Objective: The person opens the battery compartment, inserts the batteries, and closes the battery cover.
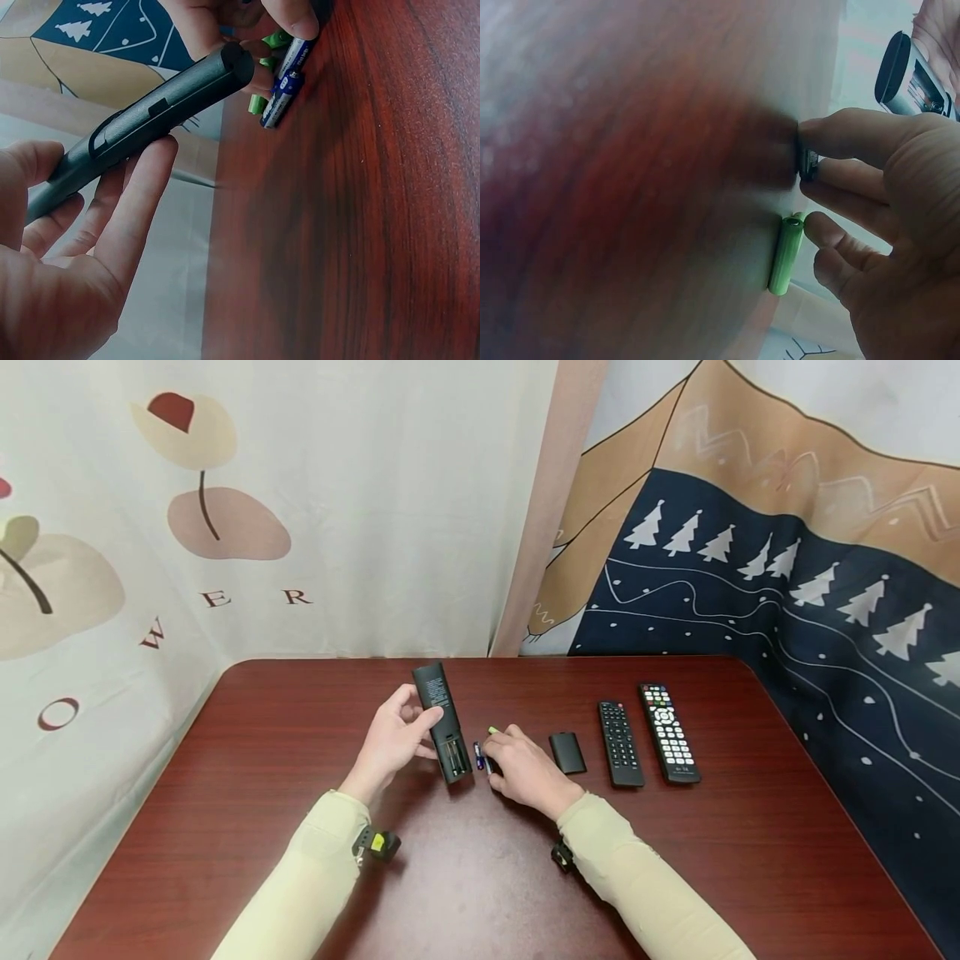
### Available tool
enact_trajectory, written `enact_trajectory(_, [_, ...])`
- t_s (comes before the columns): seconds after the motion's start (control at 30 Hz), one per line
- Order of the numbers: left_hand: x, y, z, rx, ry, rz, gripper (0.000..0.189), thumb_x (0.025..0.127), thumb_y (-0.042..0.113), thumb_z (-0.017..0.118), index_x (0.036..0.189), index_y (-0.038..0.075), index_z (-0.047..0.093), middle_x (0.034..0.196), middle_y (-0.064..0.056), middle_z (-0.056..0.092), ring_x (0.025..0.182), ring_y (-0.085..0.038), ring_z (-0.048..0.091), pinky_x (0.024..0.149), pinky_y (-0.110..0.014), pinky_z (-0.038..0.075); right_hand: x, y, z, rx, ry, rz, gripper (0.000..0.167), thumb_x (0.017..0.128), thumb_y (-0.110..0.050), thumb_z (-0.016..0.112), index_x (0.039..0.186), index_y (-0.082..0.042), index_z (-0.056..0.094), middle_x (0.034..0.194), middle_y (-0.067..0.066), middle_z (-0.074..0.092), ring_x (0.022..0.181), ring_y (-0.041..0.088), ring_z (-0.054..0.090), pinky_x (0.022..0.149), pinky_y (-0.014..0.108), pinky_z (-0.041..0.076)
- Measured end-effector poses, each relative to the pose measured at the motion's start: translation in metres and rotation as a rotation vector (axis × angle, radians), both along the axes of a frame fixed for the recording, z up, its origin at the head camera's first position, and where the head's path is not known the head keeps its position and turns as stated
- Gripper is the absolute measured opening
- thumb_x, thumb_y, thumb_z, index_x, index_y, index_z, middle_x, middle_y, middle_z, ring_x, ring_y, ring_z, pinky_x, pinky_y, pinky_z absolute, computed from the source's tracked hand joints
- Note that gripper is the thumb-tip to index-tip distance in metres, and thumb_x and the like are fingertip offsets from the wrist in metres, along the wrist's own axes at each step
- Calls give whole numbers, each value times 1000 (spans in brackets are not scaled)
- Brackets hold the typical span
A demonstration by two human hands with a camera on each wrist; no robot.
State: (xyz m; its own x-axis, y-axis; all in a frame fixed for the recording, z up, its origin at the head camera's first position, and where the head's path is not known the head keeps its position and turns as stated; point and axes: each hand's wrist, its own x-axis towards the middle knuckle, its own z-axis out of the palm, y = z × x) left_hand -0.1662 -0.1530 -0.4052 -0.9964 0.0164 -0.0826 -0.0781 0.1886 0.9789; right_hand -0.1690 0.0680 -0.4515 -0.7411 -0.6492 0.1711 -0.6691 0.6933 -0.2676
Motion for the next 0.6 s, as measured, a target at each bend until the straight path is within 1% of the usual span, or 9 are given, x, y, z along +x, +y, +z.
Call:
enact_trajectory(0.13, [0,1,1,-3,-4,1,29,102,14,64,129,8,55,101,-21,66,72,-22,72,67,-53,64,1,2,1,-25,-14,-9,25,87,-10,80,110,-4,73,117,9,71,104,25,58,88,36,54])
enact_trajectory(0.3, [1,1,2,-8,-3,-4,30,103,14,64,130,9,54,101,-21,66,73,-23,73,66,-51,64,2,5,1,-65,7,-10,27,86,-10,81,111,-5,73,112,8,69,97,22,55,84,35,55])
enact_trajectory(0.43, [1,1,2,-9,-4,0,30,103,14,64,130,9,54,101,-20,66,73,-23,72,66,-51,64,3,7,4,-92,15,1,26,86,-9,81,110,-5,72,108,7,68,96,21,55,84,35,55])
enact_trajectory(0.6, [1,2,2,-8,-3,-4,31,102,14,64,131,9,54,101,-20,66,73,-22,72,66,-50,64,6,10,8,-159,-36,2,24,87,-7,79,109,-4,71,111,9,67,101,23,58,87,38,56])
